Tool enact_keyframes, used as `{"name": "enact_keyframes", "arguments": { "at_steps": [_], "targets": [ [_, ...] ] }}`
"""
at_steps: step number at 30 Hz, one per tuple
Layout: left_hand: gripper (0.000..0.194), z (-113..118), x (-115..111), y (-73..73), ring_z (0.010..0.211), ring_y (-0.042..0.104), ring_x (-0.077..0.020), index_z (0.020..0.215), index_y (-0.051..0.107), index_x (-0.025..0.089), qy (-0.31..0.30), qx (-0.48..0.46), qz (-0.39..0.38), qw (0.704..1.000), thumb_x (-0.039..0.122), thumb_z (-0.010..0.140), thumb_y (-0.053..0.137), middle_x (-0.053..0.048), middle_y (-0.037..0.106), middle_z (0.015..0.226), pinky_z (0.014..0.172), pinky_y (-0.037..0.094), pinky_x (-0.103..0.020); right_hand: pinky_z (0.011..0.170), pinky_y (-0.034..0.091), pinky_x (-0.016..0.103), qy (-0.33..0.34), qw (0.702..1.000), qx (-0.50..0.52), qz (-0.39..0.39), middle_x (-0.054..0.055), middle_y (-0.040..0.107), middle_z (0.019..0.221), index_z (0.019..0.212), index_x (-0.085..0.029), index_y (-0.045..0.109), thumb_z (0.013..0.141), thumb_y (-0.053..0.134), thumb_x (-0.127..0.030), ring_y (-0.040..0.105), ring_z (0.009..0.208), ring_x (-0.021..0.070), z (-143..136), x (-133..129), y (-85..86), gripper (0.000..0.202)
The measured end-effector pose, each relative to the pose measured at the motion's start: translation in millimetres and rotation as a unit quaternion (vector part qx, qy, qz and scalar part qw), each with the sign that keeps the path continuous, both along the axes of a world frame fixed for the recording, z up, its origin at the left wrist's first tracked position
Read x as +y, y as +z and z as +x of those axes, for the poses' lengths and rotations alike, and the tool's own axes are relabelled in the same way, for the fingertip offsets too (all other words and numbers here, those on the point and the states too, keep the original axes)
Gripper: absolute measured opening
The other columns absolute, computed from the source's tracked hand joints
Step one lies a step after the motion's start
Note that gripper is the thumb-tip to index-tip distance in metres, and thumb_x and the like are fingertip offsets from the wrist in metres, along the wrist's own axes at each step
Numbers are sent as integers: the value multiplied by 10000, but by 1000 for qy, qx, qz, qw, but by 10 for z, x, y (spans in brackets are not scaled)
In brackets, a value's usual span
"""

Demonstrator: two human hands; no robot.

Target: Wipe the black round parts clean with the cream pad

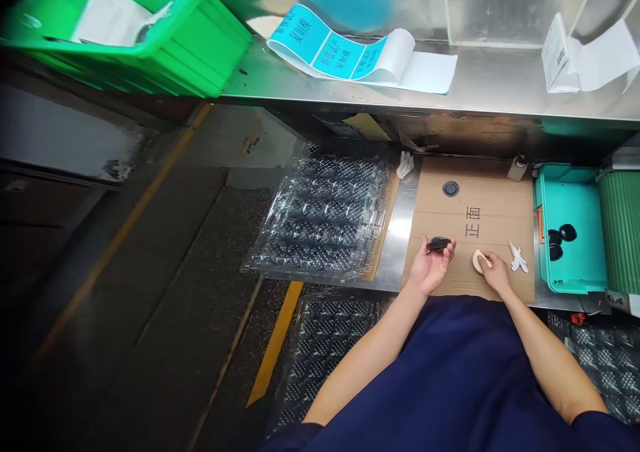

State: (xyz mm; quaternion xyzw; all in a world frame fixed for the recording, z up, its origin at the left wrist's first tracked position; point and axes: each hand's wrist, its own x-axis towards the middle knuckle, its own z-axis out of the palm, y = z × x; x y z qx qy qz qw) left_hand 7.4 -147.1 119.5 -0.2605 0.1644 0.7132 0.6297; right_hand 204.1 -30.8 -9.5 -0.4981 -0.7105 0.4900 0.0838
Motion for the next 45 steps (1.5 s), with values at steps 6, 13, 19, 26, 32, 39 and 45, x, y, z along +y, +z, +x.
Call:
{"name": "enact_keyframes", "arguments": {
  "at_steps": [6, 13, 19, 26, 32, 39, 45],
  "targets": [
    [677, 24, 11, 55, 794, 691, -122, 1229, 642, 48, -13, 10, -7, 1000, 593, 1034, 291, -167, 693, 1020, 672, 592, -174, 817, 524, 347, 8, 1000, 2, 14, 54, 762, 1030, 1100, -226, 717, 899, 547, -563, 691, 910, 238, 9, 23, -4, 427],
    [693, 66, 31, 55, 782, 687, -143, 1130, 680, 49, -32, 46, -32, 998, 601, 1033, 273, -154, 706, 962, 666, 591, -216, 801, 511, 359, 50, 998, -16, 39, 64, 747, 975, 1166, -225, 693, 943, 516, -550, 677, 856, 246, 0, -24, 69, 432],
    [625, 48, -178, -111, 819, 705, -199, 1087, 689, 85, -72, 113, -26, 991, 604, 1015, 348, -151, 719, 967, 733, 608, -309, 924, 462, 373, 151, 950, -106, 251, 93, 662, 1154, 1229, -278, 688, 1021, 458, -434, 606, 1030, 248, 97, -88, 340, 346],
    [537, 166, -504, -385, 719, 694, -197, 1064, 671, 73, -203, 133, -65, 968, 542, 1012, 415, -151, 701, 858, 673, 602, -314, 945, 449, 470, 32, 951, -131, 278, 178, 641, 1174, 1176, -181, 689, 988, 470, -336, 563, 1090, 319, 324, 421, 522, 327],
    [585, 423, -465, -422, 551, 654, -176, 1020, 665, 61, -277, 174, -91, 940, 522, 1030, 306, -134, 682, 730, 493, 522, -252, 803, 486, 292, 221, 965, 54, 132, 54, 700, 987, 1043, -233, 686, 1004, 509, -387, 645, 887, 187, 94, 53, 911, 238],
    [639, 532, -393, -460, 448, 622, -150, 874, 658, 69, -334, 252, -128, 899, 558, 1030, 278, -112, 669, 636, 411, 442, -213, 773, 467, 283, 295, 950, 42, 94, 46, 674, 902, 992, -213, 644, 1001, 478, -333, 629, 819, 176, -142, -346, 982, 205],
    [689, 585, -367, -470, 415, 599, -139, 815, 636, 94, -356, 291, -168, 872, 663, 996, 291, -84, 648, 570, 407, 406, -214, 762, 450, 286, 339, 921, -73, 177, 77, 679, 942, 984, -214, 654, 1005, 447, -312, 630, 828, 194, -162, -440, 888, 230]
  ]
}}
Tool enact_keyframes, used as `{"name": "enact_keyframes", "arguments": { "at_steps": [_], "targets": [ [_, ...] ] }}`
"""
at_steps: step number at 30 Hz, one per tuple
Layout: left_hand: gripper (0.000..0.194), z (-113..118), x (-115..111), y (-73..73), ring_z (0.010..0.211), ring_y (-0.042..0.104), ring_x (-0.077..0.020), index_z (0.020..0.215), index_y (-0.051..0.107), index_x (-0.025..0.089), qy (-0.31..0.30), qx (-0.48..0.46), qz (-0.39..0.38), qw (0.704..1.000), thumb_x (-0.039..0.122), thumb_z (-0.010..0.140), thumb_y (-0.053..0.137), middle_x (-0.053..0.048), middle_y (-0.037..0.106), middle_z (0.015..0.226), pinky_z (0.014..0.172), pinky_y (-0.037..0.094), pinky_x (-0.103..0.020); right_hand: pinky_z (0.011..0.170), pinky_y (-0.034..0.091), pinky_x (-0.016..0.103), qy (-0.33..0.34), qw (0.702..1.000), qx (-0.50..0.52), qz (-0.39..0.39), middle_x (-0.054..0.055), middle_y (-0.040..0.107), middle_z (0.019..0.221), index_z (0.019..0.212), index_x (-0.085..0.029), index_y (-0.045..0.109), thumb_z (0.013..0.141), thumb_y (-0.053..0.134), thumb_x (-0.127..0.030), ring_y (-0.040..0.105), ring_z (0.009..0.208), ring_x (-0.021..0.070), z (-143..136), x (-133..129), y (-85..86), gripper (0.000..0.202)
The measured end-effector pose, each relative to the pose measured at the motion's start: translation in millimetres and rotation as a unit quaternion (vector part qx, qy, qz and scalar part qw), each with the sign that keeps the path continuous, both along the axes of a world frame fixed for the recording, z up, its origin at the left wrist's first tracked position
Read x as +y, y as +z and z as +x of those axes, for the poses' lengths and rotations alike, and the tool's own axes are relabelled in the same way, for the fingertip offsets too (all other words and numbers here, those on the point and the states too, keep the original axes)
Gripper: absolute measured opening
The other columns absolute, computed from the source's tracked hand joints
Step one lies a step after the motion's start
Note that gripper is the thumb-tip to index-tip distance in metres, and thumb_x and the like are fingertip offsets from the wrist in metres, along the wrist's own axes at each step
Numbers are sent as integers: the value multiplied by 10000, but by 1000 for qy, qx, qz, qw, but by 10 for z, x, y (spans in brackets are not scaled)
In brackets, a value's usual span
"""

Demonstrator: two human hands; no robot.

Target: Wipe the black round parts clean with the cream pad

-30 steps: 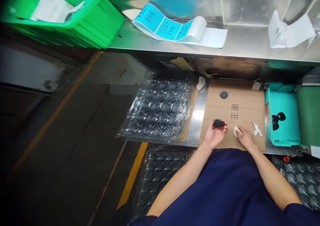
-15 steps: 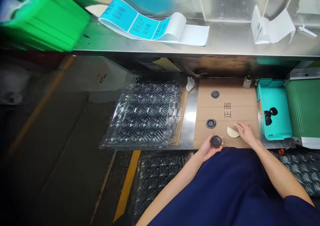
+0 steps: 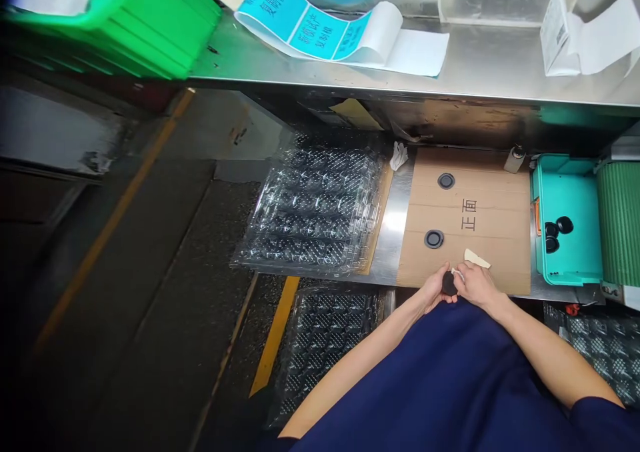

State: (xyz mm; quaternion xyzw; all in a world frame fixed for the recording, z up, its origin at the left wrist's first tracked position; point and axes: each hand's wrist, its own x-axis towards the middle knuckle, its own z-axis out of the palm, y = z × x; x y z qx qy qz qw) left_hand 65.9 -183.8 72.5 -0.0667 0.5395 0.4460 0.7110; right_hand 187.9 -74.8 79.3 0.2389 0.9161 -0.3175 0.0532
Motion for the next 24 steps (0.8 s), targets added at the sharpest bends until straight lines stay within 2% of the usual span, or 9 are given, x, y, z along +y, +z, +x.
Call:
{"name": "enact_keyframes", "arguments": {
  "at_steps": [4, 7, 13, 19, 24],
  "targets": [
    [758, 33, 9, 9, 417, 593, -139, 781, 651, 89, -31, 43, 16, 998, 723, 964, 278, -93, 648, 565, 408, 388, -224, 743, 441, 283, 8, 1000, -20, 8, 72, 686, 886, 897, -212, 664, 977, 479, -288, 644, 805, 199, 57, 30, 21, 216],
    [773, 53, 12, 10, 395, 569, -138, 703, 641, 99, -41, 82, 45, 995, 745, 944, 291, -94, 635, 538, 404, 377, -239, 767, 453, 283, -16, 1000, 19, -13, 65, 694, 891, 908, -214, 676, 971, 476, -276, 657, 829, 198, 79, 64, 31, 219],
    [750, 26, 14, 14, 415, 595, -142, 781, 641, 92, -1, 39, 17, 999, 751, 938, 319, -92, 654, 567, 416, 400, -232, 767, 475, 267, -64, 990, 96, -79, 42, 707, 914, 943, -227, 678, 974, 496, -320, 664, 817, 177, 102, 23, 36, 207],
    [732, 27, 19, 2, 407, 597, -146, 796, 650, 93, -13, 39, 9, 999, 723, 960, 313, -81, 632, 528, 404, 405, -226, 744, 457, 281, -49, 998, 35, 14, 63, 717, 968, 1028, -236, 698, 994, 482, -354, 667, 840, 200, 99, -66, 24, 248],
    [775, 35, 28, -21, 413, 605, -142, 742, 648, 96, -33, 50, 26, 998, 762, 938, 302, -92, 653, 571, 398, 400, -225, 708, 440, 269, -20, 1000, 2, 7, 51, 704, 901, 960, -249, 732, 1001, 472, -353, 651, 784, 182, 145, -14, 26, 283]
  ]
}}
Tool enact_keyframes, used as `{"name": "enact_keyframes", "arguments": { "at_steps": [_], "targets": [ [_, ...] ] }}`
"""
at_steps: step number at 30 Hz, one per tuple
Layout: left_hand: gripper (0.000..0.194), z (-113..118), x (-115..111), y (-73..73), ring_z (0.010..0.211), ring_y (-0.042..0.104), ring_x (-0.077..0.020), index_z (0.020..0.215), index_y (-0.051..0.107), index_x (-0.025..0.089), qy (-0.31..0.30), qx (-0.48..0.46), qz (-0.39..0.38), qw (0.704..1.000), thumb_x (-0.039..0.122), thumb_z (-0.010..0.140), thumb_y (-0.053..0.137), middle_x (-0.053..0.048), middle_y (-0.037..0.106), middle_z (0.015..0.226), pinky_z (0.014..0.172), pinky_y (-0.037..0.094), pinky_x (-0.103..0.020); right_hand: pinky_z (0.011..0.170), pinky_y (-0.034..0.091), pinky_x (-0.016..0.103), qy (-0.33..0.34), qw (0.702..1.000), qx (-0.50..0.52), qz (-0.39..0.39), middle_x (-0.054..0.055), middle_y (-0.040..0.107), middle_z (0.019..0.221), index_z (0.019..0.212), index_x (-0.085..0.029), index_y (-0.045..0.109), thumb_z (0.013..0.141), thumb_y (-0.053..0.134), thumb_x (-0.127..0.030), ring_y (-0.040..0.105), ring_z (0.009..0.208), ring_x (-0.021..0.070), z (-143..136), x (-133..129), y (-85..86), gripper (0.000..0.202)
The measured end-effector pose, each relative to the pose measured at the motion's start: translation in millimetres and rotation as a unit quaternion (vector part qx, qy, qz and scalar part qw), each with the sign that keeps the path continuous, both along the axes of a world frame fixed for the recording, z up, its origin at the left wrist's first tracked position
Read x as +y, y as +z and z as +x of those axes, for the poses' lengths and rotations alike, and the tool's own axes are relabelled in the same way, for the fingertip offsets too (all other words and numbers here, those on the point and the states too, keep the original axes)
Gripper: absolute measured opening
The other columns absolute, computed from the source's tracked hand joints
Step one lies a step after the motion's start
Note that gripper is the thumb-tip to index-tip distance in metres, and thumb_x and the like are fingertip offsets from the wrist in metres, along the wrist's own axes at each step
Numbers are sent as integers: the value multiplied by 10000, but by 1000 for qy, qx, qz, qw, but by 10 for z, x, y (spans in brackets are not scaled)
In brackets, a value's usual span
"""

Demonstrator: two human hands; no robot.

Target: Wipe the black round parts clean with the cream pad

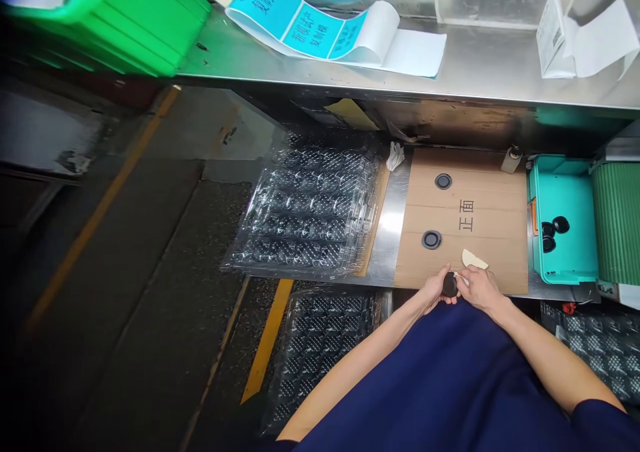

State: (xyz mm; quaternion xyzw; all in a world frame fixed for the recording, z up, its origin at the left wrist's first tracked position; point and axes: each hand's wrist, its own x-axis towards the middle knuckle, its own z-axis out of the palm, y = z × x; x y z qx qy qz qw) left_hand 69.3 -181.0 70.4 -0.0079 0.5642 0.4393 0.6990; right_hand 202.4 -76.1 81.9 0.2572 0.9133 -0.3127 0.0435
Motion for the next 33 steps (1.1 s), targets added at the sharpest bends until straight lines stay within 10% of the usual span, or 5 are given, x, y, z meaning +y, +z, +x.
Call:
{"name": "enact_keyframes", "arguments": {
  "at_steps": [33],
  "targets": [
    [779, 39, 5, -55, 389, 593, -150, 689, 656, 103, -38, 53, 21, 998, 762, 923, 312, -90, 640, 534, 381, 390, -230, 705, 406, 264, 41, 996, 57, 50, 48, 674, 785, 851, -216, 712, 1007, 421, -331, 592, 732, 163, -4, 33, -45, 350]
  ]
}}
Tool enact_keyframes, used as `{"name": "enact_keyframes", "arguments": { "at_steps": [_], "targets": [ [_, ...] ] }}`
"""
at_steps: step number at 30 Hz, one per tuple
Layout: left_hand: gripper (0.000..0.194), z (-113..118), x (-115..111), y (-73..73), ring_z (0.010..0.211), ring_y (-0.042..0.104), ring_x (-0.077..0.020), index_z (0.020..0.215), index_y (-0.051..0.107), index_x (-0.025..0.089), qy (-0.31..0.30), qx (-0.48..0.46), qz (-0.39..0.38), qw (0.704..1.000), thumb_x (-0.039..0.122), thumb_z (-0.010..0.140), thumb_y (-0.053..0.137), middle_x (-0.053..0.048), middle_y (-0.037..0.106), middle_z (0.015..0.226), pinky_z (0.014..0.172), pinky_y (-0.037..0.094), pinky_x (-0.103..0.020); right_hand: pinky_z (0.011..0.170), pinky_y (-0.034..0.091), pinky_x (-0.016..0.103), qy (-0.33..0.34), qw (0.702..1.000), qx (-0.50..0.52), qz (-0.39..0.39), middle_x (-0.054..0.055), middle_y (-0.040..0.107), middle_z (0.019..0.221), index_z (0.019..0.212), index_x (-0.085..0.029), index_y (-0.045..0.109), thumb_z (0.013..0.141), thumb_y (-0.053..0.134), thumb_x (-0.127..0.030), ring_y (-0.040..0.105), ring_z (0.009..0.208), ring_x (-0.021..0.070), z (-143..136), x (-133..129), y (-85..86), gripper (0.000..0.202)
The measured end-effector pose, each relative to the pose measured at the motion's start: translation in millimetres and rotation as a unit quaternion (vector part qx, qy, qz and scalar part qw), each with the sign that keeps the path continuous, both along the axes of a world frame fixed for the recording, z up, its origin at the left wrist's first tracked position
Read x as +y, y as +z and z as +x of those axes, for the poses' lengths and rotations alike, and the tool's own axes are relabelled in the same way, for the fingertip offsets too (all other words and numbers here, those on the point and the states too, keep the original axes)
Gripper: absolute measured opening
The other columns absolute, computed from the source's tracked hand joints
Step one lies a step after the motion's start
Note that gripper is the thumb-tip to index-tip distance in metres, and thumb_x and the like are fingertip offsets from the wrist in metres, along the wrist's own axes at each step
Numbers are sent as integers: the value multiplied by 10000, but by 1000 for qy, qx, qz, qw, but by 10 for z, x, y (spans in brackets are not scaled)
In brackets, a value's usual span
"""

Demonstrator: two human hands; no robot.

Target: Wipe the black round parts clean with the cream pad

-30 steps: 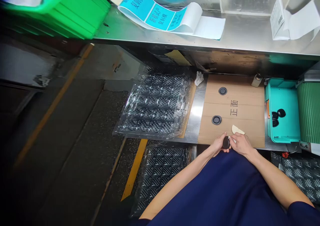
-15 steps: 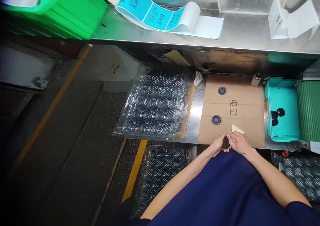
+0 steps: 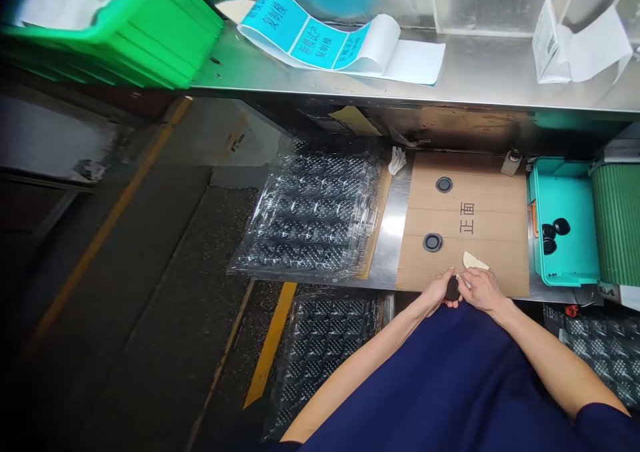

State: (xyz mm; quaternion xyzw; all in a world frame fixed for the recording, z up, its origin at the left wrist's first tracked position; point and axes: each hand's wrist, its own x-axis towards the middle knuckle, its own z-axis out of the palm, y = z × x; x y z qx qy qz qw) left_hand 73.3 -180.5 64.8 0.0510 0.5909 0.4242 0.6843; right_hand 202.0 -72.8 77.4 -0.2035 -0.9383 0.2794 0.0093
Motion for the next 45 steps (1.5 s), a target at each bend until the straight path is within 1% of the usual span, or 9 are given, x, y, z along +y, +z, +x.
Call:
{"name": "enact_keyframes", "arguments": {
  "at_steps": [6, 10, 13, 17, 21, 27, 36, 40, 45],
  "targets": [
    [829, 14, -2, -35, 385, 582, -145, 683, 656, 102, -3, 23, 1, 1000, 809, 897, 281, -92, 637, 526, 391, 395, -235, 730, 415, 275, 37, 999, -12, 19, 53, 680, 785, 847, -206, 716, 997, 426, -309, 602, 752, 172, -24, 57, 35, 343],
    [841, 22, -2, -90, 385, 578, -143, 687, 659, 103, -31, 37, 12, 999, 829, 879, 281, -89, 644, 537, 394, 399, -236, 738, 406, 276, 64, 996, -41, 38, 47, 680, 770, 810, -204, 710, 984, 470, -299, 602, 733, 168, -36, 105, 75, 312],
    [855, 22, 9, -99, 374, 564, -135, 673, 651, 109, -32, 47, 17, 998, 834, 880, 250, -83, 634, 523, 392, 389, -232, 758, 399, 278, 76, 994, -50, 53, 51, 683, 778, 809, -197, 707, 974, 490, -274, 615, 750, 171, -59, 133, 99, 283],
    [842, 18, 22, -80, 382, 574, -140, 679, 659, 111, -39, 45, 1, 998, 825, 885, 263, -84, 641, 525, 397, 404, -232, 741, 389, 273, 82, 993, -68, 49, 51, 686, 773, 788, -196, 699, 966, 518, -272, 618, 735, 171, -80, 149, 111, 265],
    [823, 16, 24, -79, 384, 572, -136, 661, 652, 118, -33, 62, 18, 997, 806, 899, 268, -81, 637, 522, 406, 415, -232, 752, 390, 274, 84, 993, -62, 47, 54, 692, 786, 792, -196, 702, 969, 508, -271, 625, 750, 174, -97, 159, 123, 273],
    [841, 15, 23, -95, 373, 563, -143, 638, 656, 112, -41, 63, 13, 997, 811, 896, 265, -96, 643, 526, 401, 414, -246, 743, 390, 270, 88, 992, -73, 50, 53, 698, 780, 795, -195, 708, 968, 509, -270, 621, 739, 170, -114, 167, 151, 274],
    [748, -8, 51, 9, 372, 542, -135, 639, 652, 117, -60, 78, 3, 995, 639, 987, 246, -91, 624, 491, 426, 416, -252, 767, 400, 272, 87, 990, -95, 50, 61, 714, 802, 790, -195, 715, 961, 520, -268, 639, 762, 176, -141, 165, 178, 270],
    [773, 1, 36, -31, 385, 554, -137, 638, 647, 126, -46, 80, 2, 996, 684, 972, 229, -94, 637, 514, 428, 419, -252, 769, 401, 274, 82, 991, -97, 44, 59, 719, 817, 800, -202, 721, 954, 523, -275, 644, 785, 181, -153, 158, 160, 261],
    [791, 17, 17, -111, 383, 569, -146, 629, 657, 117, -57, 93, 15, 994, 719, 951, 257, -101, 649, 530, 427, 439, -261, 761, 397, 274, 84, 990, -103, 44, 56, 716, 806, 806, -203, 729, 951, 520, -277, 635, 765, 177, -135, 176, 153, 264]
  ]
}}
